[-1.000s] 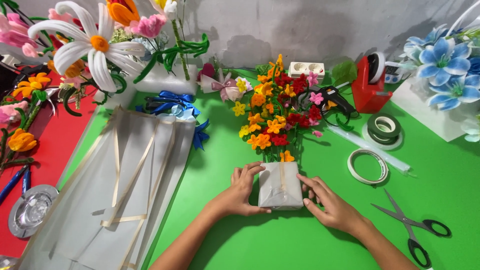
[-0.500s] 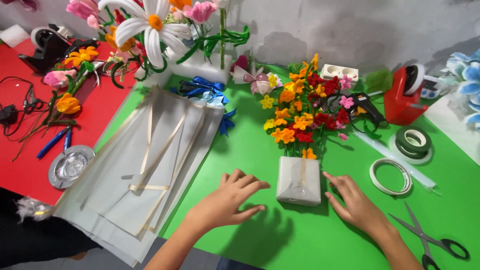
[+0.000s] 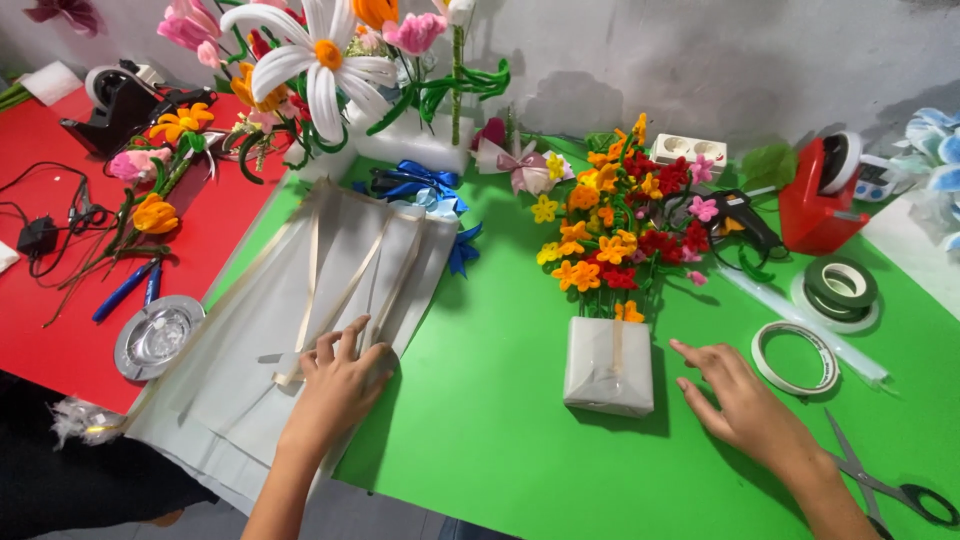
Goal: The person wraps a small bouquet of artificial flowers in white paper, securing it with tape. They then place the wrapped bouquet onto a larger sheet of translucent paper and fold the paper around it, securing the folds with tape.
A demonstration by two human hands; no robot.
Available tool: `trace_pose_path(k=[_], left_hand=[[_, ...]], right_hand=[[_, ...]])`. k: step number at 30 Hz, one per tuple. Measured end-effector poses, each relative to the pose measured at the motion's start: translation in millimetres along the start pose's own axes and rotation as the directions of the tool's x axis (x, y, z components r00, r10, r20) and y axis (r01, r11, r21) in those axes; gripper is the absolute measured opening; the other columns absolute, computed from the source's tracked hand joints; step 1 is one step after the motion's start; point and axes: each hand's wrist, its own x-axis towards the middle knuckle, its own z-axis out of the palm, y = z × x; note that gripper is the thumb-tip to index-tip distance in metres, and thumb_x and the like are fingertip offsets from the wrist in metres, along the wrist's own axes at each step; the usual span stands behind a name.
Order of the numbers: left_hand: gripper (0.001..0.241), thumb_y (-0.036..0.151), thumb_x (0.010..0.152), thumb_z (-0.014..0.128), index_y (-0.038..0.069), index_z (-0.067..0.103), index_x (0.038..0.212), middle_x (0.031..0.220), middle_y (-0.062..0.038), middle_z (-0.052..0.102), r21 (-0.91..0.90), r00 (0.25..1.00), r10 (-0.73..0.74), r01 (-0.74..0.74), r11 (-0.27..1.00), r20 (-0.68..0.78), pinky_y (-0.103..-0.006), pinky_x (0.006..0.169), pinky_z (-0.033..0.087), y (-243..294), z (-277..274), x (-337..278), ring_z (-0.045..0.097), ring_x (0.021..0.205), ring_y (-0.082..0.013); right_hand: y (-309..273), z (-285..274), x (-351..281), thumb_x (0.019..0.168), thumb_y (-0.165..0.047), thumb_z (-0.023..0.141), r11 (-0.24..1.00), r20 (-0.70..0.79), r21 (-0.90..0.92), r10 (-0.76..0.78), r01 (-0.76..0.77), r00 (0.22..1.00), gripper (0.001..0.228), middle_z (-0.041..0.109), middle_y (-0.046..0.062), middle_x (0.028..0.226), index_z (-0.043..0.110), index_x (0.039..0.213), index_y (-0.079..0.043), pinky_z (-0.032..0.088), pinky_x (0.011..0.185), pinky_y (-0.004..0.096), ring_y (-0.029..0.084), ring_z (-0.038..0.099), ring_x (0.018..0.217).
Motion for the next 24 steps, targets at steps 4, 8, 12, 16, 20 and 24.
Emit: trace_pose_path(k=[4, 8, 12, 16, 20, 24], left_hand=[[0.037, 0.047, 0.095, 0.059, 0.033, 0.052, 0.128, 0.158, -0.009, 0.03, -0.037, 1.0, -0.003, 0.003, 0.999, 0.009, -0.0653, 0.085, 0.045, -6, 3, 15, 0.04, 0.126, -0.0421], [0.053, 0.052, 0.095, 0.055, 0.042, 0.04, 0.145, 0.165, -0.009, 0.023, -0.054, 0.993, -0.092, 0.096, 0.994, 0.078, -0.0672, 0.095, 0.041, -13, 0, 20, 0.036, 0.136, -0.0431], [0.075, 0.06, 0.091, 0.054, 0.049, 0.021, 0.158, 0.171, -0.005, 0.013, -0.039, 0.971, -0.175, 0.183, 0.982, 0.162, -0.0676, 0.103, 0.037, -32, 20, 29, 0.031, 0.145, -0.0462], [0.077, 0.069, 0.09, 0.047, 0.052, 0.017, 0.16, 0.167, -0.001, 0.019, -0.088, 0.962, -0.19, 0.211, 0.974, 0.198, -0.0658, 0.098, 0.041, -47, 47, 34, 0.035, 0.143, -0.042], [0.074, 0.069, 0.092, 0.047, 0.05, 0.023, 0.159, 0.164, 0.002, 0.028, -0.094, 0.964, -0.212, 0.229, 0.969, 0.163, -0.0668, 0.098, 0.042, -49, 55, 33, 0.038, 0.141, -0.0381], [0.068, 0.069, 0.093, 0.044, 0.049, 0.027, 0.156, 0.16, 0.005, 0.034, -0.069, 0.966, -0.21, 0.222, 0.973, 0.153, -0.0649, 0.096, 0.042, -50, 57, 32, 0.04, 0.14, -0.0349]], right_hand=[[-19, -22, 16, 0.096, -0.032, 0.058, 0.998, -0.012, -0.065, 0.014, -0.015, 1.0, 0.063, 0.058, 0.006, 0.119, 0.04, 0.156, -0.021, 0.057, 0.083, 0.042, 0.017, 0.067, 0.086], [-82, -31, 67, 0.098, -0.025, 0.058, 0.954, -0.036, -0.008, -0.299, 0.299, 0.954, 0.04, 0.061, 0.012, 0.11, 0.055, 0.135, -0.012, 0.063, 0.083, 0.044, 0.029, 0.065, 0.101], [-146, 28, 132, 0.097, -0.019, 0.06, 0.727, -0.044, 0.06, -0.683, 0.684, 0.729, 0.019, 0.06, 0.013, 0.1, 0.064, 0.113, -0.008, 0.054, 0.08, 0.049, 0.034, 0.063, 0.094], [-190, 110, 203, 0.088, -0.026, 0.072, 0.673, -0.05, -0.172, -0.735, 0.719, 0.676, 0.025, 0.054, 0.002, 0.108, 0.058, 0.108, -0.018, 0.052, 0.068, 0.039, 0.024, 0.06, 0.09], [-203, 166, 254, 0.095, -0.04, 0.064, 0.741, -0.029, -0.226, -0.654, 0.633, 0.756, 0.045, 0.054, 0.004, 0.134, 0.052, 0.136, -0.029, 0.053, 0.093, 0.05, 0.028, 0.056, 0.119], [-200, 182, 257, 0.104, -0.042, 0.051, 0.773, 0.138, -0.176, -0.593, 0.609, 0.793, 0.045, 0.051, 0.004, 0.146, 0.044, 0.147, -0.032, 0.047, 0.106, 0.057, 0.031, 0.052, 0.13]])
